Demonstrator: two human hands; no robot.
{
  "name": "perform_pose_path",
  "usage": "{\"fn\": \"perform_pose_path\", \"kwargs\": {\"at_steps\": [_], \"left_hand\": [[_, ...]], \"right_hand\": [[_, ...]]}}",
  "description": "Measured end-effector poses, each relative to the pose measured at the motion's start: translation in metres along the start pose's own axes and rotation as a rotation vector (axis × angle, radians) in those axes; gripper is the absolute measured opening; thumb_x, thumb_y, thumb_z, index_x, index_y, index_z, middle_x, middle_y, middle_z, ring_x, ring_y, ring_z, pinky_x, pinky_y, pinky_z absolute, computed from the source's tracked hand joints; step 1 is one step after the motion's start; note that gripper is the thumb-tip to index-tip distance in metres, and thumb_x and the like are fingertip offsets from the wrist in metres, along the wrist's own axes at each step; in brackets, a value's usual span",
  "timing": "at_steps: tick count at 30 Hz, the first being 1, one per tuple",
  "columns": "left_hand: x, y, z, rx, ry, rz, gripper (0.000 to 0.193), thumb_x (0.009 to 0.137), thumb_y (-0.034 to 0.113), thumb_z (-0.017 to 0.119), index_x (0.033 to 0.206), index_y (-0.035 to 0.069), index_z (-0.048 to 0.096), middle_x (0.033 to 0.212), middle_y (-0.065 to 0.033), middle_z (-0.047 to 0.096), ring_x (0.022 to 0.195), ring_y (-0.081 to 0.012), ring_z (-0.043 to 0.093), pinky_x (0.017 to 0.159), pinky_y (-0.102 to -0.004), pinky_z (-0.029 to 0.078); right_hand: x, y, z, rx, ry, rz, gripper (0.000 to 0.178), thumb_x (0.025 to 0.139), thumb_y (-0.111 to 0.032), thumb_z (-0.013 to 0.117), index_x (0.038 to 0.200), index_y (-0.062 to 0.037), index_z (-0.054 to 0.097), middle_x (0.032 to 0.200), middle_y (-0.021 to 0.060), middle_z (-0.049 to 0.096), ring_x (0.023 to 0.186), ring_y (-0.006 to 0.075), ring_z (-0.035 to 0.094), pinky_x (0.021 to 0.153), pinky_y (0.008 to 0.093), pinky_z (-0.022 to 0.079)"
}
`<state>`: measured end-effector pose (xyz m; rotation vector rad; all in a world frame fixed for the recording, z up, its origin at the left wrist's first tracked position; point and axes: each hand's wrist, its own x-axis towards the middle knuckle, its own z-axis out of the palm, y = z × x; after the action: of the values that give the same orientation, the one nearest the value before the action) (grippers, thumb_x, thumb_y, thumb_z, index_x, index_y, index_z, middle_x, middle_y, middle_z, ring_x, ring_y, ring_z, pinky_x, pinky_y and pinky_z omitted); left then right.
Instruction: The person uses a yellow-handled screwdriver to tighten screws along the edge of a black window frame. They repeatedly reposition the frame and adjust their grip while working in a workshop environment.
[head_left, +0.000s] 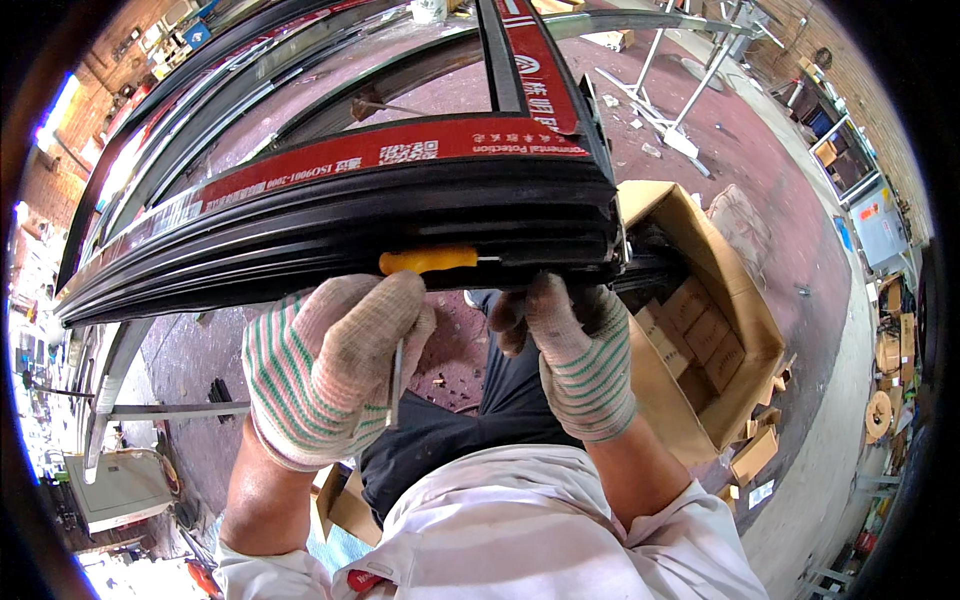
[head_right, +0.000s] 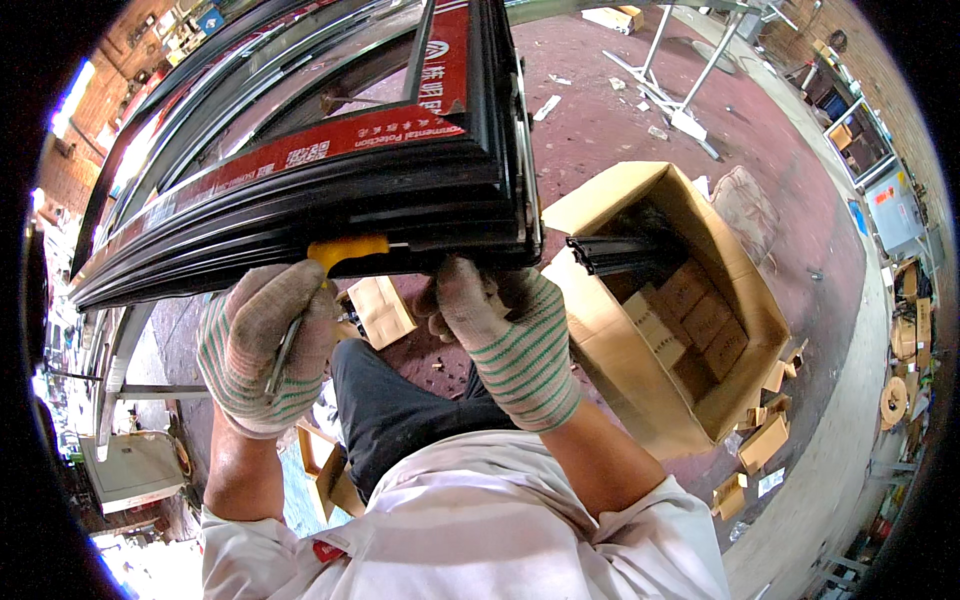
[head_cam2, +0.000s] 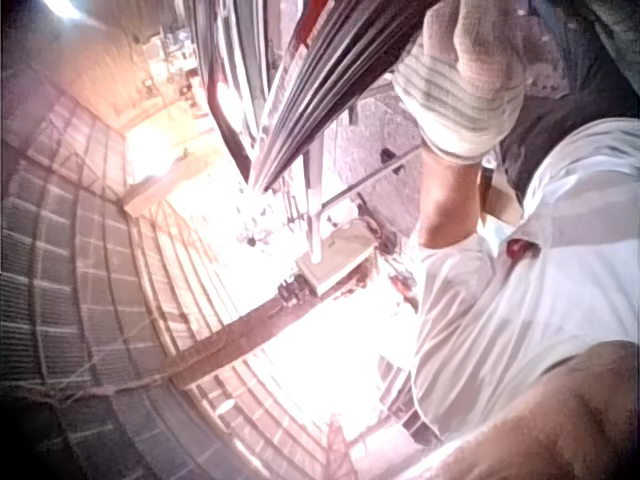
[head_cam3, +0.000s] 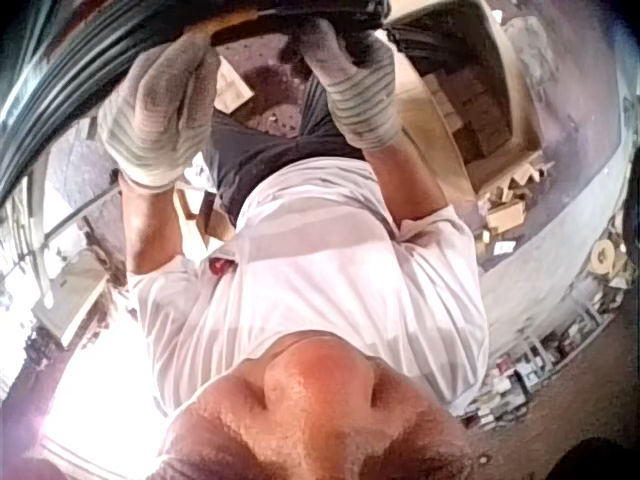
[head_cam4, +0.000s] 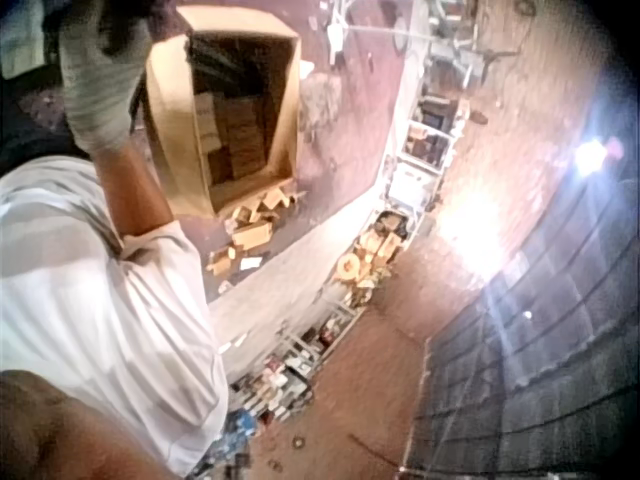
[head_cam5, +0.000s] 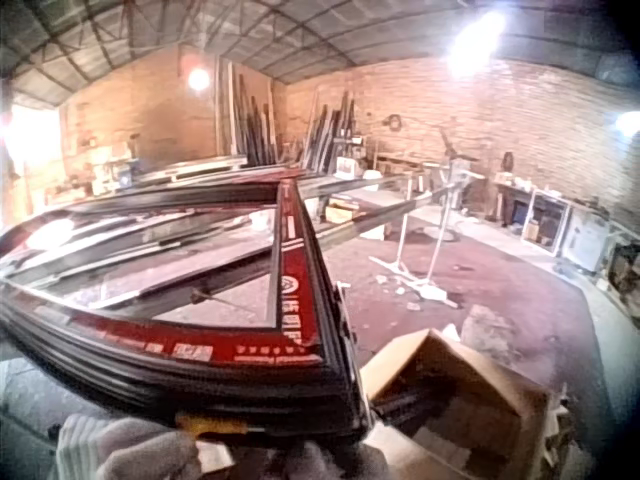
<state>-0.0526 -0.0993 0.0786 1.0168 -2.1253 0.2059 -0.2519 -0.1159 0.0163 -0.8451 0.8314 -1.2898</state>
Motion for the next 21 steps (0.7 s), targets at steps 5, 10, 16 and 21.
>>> {"fn": "perform_pose_path", "kwargs": {"at_steps": [5,10,16,21], "left_hand": [[-0.004,0.004,0.005,0.025,0.040,0.017,0.037,0.078,-0.005,0.071,0.112,0.006,0.060,0.090,-0.0152,0.067,0.071,-0.0268,0.067,0.062,-0.0346,0.053],[-0.009,0.003,0.005,0.058,0.038,0.033,0.040,0.077,-0.006,0.072,0.114,0.007,0.060,0.095,-0.0149,0.066,0.078,-0.0276,0.067,0.066,-0.0342,0.054],[-0.016,0.002,0.005,0.117,-0.027,0.116,0.043,0.073,-0.006,0.074,0.113,0.006,0.062,0.096,-0.0126,0.063,0.081,-0.0282,0.065,0.068,-0.0385,0.054],[-0.031,-0.013,0.029,0.269,0.095,0.296,0.039,0.066,0.000,0.080,0.103,0.006,0.067,0.094,-0.0130,0.060,0.076,-0.0243,0.064,0.059,-0.0327,0.058]], "right_hand": [[0.001,0.001,-0.003,0.031,-0.032,0.022,0.013,0.094,-0.018,0.066,0.092,-0.0055,0.069,0.076,0.0005,0.068,0.066,0.0049,0.059,0.058,0.0214,0.046],[0.000,-0.003,-0.001,0.036,-0.022,0.056,0.015,0.095,-0.019,0.065,0.091,-0.0057,0.069,0.078,0.0010,0.069,0.066,0.0043,0.059,0.059,0.0209,0.047],[0.000,-0.004,0.001,0.036,-0.022,0.061,0.017,0.095,-0.022,0.065,0.093,-0.0057,0.069,0.077,0.0012,0.069,0.066,0.0045,0.059,0.059,0.0208,0.047],[0.000,0.000,-0.003,-0.022,-0.031,0.023,0.025,0.096,-0.026,0.063,0.105,-0.0033,0.067,0.081,0.0092,0.070,0.065,0.0124,0.063,0.057,0.0233,0.049]]}}
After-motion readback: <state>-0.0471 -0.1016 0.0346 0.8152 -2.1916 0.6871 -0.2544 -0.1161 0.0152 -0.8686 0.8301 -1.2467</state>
